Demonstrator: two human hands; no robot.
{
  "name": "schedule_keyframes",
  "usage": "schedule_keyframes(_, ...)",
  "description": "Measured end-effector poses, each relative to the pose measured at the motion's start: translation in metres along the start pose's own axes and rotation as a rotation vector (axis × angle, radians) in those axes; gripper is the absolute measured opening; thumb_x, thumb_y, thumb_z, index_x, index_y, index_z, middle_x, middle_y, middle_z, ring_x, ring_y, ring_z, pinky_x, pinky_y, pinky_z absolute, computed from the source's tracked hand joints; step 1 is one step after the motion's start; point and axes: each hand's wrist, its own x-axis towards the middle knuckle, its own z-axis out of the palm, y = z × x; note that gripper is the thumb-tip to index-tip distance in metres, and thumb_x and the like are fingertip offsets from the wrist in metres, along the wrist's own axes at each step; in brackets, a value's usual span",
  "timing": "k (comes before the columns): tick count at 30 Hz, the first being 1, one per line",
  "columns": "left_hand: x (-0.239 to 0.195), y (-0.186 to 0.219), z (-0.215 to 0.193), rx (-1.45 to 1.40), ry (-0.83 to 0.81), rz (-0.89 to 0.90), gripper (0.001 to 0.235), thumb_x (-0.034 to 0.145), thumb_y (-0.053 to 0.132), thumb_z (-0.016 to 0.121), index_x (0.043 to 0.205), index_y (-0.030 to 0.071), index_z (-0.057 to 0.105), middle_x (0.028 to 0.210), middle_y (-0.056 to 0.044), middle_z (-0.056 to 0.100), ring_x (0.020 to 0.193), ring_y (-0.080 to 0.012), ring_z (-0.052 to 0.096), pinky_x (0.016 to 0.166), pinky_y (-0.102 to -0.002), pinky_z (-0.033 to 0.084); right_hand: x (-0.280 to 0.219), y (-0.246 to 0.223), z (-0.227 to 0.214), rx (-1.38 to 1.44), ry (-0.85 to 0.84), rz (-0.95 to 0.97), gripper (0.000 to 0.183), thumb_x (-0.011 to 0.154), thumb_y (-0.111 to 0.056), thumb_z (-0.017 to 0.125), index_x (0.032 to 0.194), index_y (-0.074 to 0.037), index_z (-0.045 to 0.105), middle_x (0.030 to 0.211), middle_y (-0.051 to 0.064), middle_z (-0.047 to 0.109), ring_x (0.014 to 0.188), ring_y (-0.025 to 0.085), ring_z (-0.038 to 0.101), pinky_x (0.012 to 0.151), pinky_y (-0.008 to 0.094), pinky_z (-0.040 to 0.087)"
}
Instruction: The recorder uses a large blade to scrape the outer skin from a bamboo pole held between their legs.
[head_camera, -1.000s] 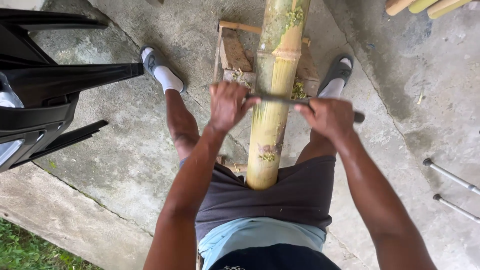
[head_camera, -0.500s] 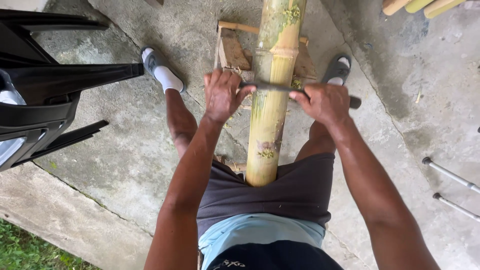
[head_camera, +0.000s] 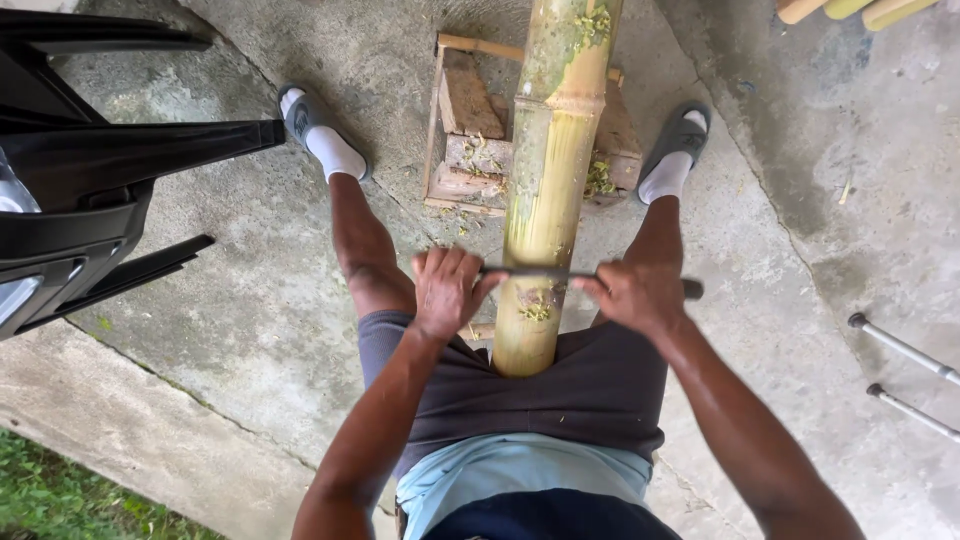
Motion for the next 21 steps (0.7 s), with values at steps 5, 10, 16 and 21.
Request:
schedule_keyframes(5, 0.103, -0.048, 0.045, 0.006, 0.064, 0.079, 0.056, 0.100, 0.068, 0.049, 0.078, 0.018, 0.060, 0.074, -0.001, 0.056, 0.072, -0.0205, 0.046, 0.078, -0.042, 0.033, 0.076, 0.043, -0.046, -0.189, 0.068, 0.064, 0.059, 0.104, -0.064, 0.055, 0.066, -0.019, 0.061, 0.048, -0.004, 0.049, 0.035, 0.010, 0.041, 0.036, 0.032, 0.034)
schedule_keyframes(10, 0.195, -0.062, 0.037, -0.047, 0.173, 0.159, 0.059, 0.107, 0.070, 0.043, 0.093, 0.018, 0.067, 0.084, 0.000, 0.061, 0.084, -0.0201, 0.051, 0.084, -0.041, 0.034, 0.133, 0.073, -0.086, -0.247, 0.153, 0.093, 0.065, 0.108, -0.067, 0.059, 0.065, -0.019, 0.061, 0.050, -0.004, 0.048, 0.038, 0.013, 0.043, 0.039, 0.034, 0.034)
schedule_keyframes(16, 0.194, -0.059, 0.035, 0.069, 0.151, 0.105, 0.062, 0.099, 0.074, 0.049, 0.083, 0.016, 0.064, 0.084, -0.003, 0.058, 0.089, -0.0231, 0.052, 0.084, -0.042, 0.037, 0.134, 0.065, -0.093, -0.321, 0.270, 0.005, 0.071, 0.111, -0.068, 0.060, 0.065, -0.014, 0.059, 0.051, 0.002, 0.045, 0.044, 0.020, 0.046, 0.046, 0.037, 0.037)
schedule_keyframes(21, 0.117, -0.049, 0.047, -0.007, 0.112, 0.109, 0.057, 0.101, 0.069, 0.048, 0.080, 0.018, 0.061, 0.076, -0.002, 0.054, 0.074, -0.0208, 0.044, 0.077, -0.040, 0.032, 0.083, 0.044, -0.053, -0.180, 0.048, 0.119, 0.061, 0.105, -0.066, 0.053, 0.066, -0.020, 0.059, 0.047, -0.005, 0.046, 0.034, 0.011, 0.037, 0.035, 0.033, 0.030)
